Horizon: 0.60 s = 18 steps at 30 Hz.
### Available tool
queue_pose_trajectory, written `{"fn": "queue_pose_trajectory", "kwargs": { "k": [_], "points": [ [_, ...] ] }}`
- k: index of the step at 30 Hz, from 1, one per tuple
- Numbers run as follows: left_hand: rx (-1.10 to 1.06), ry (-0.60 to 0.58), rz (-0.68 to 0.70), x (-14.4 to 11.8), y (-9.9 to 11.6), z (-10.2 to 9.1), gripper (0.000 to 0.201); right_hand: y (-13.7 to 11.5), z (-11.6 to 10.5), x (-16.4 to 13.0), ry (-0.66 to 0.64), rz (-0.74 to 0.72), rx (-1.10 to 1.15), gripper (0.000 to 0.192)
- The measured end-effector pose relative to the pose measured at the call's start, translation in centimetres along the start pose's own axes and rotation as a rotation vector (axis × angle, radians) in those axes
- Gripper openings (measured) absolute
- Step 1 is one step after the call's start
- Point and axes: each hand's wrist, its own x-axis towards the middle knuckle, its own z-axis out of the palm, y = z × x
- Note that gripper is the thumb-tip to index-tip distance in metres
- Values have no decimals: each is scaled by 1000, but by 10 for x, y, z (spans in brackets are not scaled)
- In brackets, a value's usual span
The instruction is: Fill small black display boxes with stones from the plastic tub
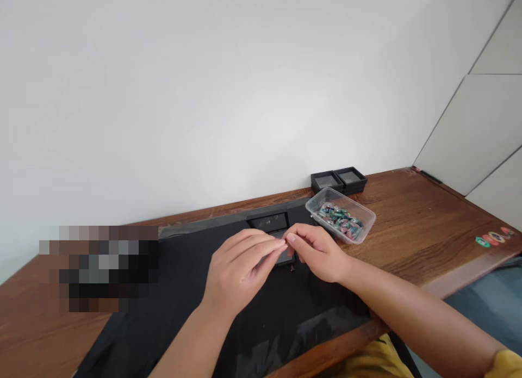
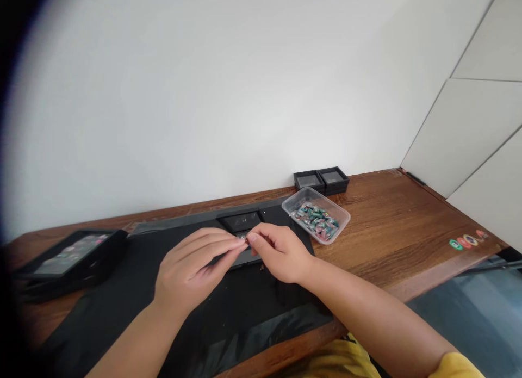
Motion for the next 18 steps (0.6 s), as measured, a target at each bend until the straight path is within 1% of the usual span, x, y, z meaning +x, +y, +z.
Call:
{"fn": "queue_pose_trajectory", "kwargs": {
  "k": [4, 9, 13, 18],
  "points": [
    [20, 22, -20, 2, 2, 0, 12, -1, -1, 0, 0, -14, 9, 42],
    [20, 31, -49, 6, 3, 0, 14, -1, -2, -1, -17, -7, 41, 39],
    [46, 69, -43, 7, 3, -2, 15, 0, -1, -2, -37, 0, 80, 39],
    [59, 76, -40, 5, 3, -3, 15, 2, 1, -1, -64, 31, 190, 41]
  ]
}}
